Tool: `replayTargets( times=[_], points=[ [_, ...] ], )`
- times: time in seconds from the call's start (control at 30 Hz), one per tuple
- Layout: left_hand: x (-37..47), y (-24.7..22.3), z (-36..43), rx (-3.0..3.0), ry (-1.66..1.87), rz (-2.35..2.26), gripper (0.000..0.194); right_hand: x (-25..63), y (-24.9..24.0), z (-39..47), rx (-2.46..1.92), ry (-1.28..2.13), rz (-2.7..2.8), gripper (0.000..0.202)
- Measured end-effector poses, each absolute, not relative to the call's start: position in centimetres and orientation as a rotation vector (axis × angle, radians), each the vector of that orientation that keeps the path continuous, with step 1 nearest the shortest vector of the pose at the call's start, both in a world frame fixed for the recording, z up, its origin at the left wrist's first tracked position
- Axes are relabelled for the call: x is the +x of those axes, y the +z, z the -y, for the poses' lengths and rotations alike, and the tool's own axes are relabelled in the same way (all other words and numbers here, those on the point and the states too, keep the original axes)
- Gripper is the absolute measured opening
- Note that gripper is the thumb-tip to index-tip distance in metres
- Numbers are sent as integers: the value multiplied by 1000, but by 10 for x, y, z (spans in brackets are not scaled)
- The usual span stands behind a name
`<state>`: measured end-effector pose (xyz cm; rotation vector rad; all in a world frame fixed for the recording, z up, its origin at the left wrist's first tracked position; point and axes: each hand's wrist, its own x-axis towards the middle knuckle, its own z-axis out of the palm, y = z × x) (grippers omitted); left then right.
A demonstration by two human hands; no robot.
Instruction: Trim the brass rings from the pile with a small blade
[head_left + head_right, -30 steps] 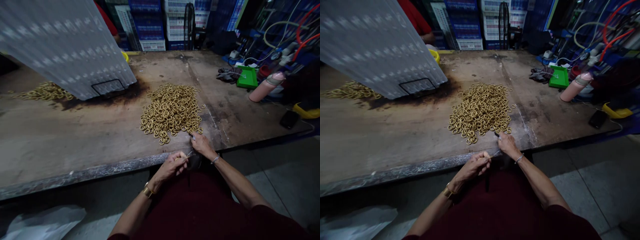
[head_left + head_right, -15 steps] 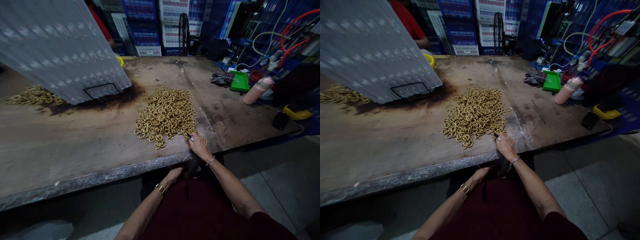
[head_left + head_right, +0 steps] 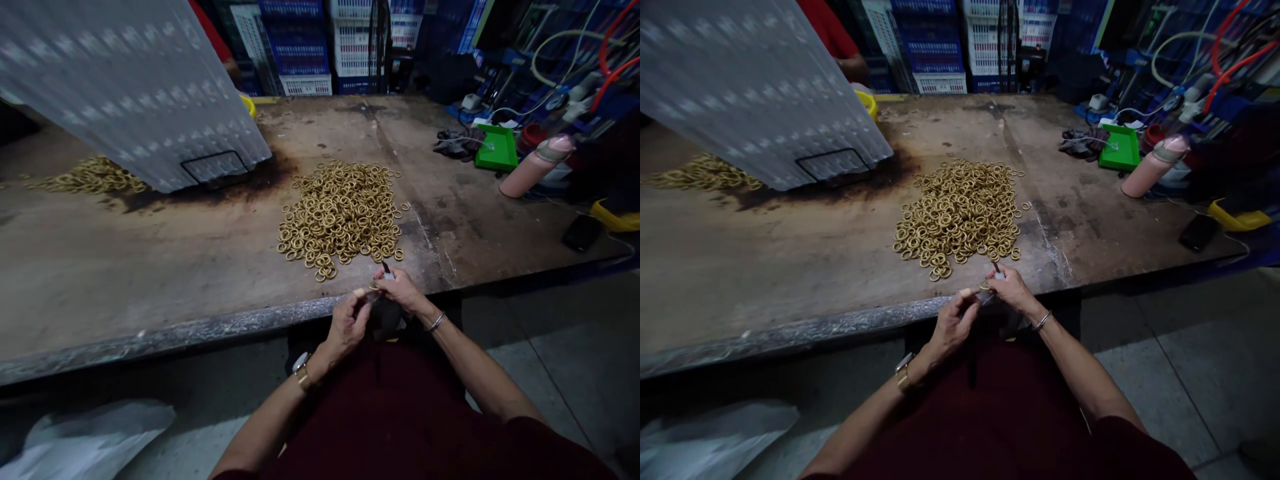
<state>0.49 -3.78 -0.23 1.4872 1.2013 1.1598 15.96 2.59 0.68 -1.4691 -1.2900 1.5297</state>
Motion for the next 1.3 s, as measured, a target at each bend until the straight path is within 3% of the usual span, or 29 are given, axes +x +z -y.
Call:
replayTargets(
  times=[0.13,0.23,0.5,0.6,0.73,0.93,1.3],
  points=[
    [2,-2,23,1576,1186,-1147,20,156,10,-14,-1362,1799,1102,23],
    [4,-1,21,1501,1121,-1176,15,154,9,-12,-1364,1813,1070,23],
    [9,6,18,1015,947,-1121,35,148,15,-15,-1501,1397,1424,22],
    [8,10,16,952,873,-1051,39,148,17,-17,-1490,1386,1453,23],
    [8,10,16,843,911,-956,37,152,10,-20,-1426,1481,1391,25],
    [11,2,16,736,996,-926,36,163,0,-18,-1539,974,1783,15],
    [10,3,14,870,988,-1073,38,159,15,-6,-1622,712,2352,18]
  ],
)
